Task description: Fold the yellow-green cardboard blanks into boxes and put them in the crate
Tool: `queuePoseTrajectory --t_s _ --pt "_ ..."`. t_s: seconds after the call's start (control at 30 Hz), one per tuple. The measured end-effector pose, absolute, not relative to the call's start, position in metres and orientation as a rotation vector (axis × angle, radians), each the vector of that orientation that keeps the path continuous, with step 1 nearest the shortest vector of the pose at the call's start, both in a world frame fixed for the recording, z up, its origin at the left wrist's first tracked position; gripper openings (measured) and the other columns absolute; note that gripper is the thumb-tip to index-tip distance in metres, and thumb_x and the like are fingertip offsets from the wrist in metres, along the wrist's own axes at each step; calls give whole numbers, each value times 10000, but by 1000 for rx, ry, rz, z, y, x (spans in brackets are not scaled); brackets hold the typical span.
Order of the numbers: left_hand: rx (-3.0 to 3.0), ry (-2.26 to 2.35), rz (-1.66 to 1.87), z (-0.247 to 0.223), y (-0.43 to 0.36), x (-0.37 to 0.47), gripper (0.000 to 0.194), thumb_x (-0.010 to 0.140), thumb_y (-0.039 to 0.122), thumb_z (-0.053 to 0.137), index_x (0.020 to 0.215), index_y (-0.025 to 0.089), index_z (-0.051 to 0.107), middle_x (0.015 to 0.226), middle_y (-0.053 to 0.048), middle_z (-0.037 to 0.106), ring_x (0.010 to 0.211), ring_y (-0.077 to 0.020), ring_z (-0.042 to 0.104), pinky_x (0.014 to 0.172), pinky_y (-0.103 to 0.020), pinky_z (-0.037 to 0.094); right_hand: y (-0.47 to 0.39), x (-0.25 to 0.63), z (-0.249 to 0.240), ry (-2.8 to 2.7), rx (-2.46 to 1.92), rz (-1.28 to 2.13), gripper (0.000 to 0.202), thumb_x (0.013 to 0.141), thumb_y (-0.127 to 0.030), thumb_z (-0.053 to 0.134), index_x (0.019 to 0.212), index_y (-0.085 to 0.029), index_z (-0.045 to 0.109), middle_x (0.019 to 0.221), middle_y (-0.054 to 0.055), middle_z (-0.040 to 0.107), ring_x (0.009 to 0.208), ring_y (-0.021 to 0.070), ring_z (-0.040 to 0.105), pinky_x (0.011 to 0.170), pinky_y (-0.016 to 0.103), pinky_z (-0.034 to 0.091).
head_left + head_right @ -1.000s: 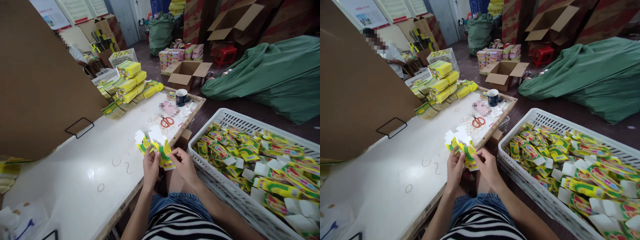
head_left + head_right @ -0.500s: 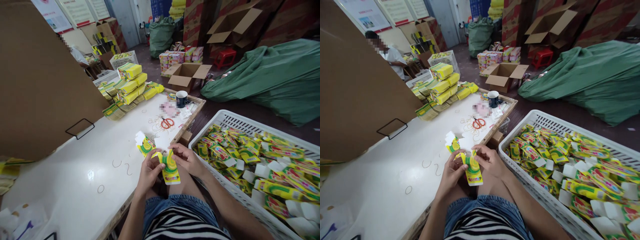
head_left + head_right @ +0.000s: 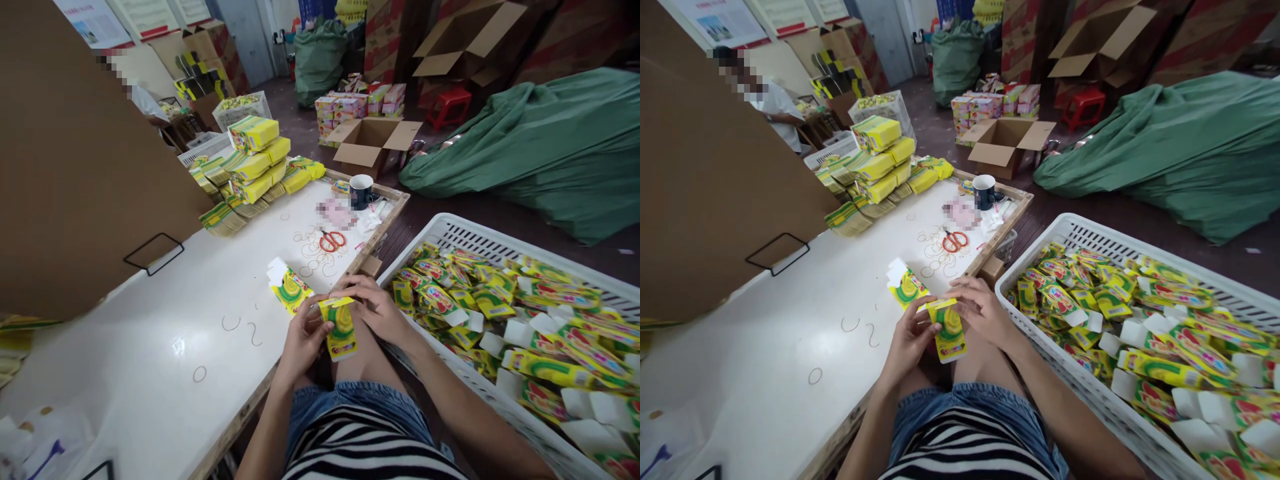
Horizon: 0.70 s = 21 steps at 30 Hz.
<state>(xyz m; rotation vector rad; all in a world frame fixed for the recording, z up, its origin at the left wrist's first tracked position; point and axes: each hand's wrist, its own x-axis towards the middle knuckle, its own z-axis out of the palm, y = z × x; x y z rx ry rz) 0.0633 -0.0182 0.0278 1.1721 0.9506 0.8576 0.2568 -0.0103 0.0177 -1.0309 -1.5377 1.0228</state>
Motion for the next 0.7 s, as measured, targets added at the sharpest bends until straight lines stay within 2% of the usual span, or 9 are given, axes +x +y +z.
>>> queuePoseTrajectory --t_s 0.03,0.1,0.17,0.23,0.3,0.4,0.57,0.7 --pt "1196 991 870 27 -18 65 440 804 312 692 1200 218 525 1085 -87 706 819 -195 711 700 -274 558 -11 260 20 -1570 -1044 1016 424 912 -560 503 1012 -219 733 1047 97 639 1027 242 579 865 366 476" --pt "1231 1062 893 24 -19 68 421 807 275 674 1199 213 534 1090 -82 702 794 -181 707 682 -258 551 -12 264 23 -1597 -1091 1110 406 907 -530 526 1078 -210 706 890 62 644 822 199 601 703 309 481" --pt "1246 1084 898 21 -20 72 436 807 256 658 1221 211 527 1133 -91 689 826 -185 706 704 -267 554 -14 262 25 -1606 -1167 1212 361 882 -413 587 1181 -214 628 755 2 637 632 153 561 570 255 425" --pt "1251 1053 884 19 -21 75 461 816 260 640 1257 219 511 1201 -103 666 904 -203 700 763 -298 559 -14 258 25 -1627 -1278 1188 368 833 -294 628 1192 -230 579 704 -35 643 555 133 531 529 233 382" --pt "1246 1006 860 19 -21 77 480 832 278 627 1290 231 492 1244 -110 651 979 -221 687 822 -335 555 -12 254 24 -1672 -1397 1082 320 807 -239 629 1124 -241 582 669 -50 645 535 131 532 527 228 360" --pt "1207 973 862 21 -21 75 508 831 306 649 1306 234 483 1238 -120 659 1013 -241 681 866 -372 545 -9 253 25 -1740 -1513 936 274 793 -258 653 1058 -242 587 570 -69 586 508 139 524 522 231 331" --pt "1164 961 886 27 -19 74 526 814 330 687 1288 215 491 1242 -141 651 1027 -253 678 849 -353 549 -11 256 26 -1765 -1446 976 362 800 -277 634 1149 -242 544 583 -69 566 517 143 544 516 223 343" --pt "1193 977 858 25 -19 76 529 822 322 676 1303 209 485 1247 -127 648 1040 -236 667 872 -342 535 -12 247 24 -1774 -1598 868 335 787 -233 619 1109 -216 531 581 -62 571 525 155 557 532 231 349"
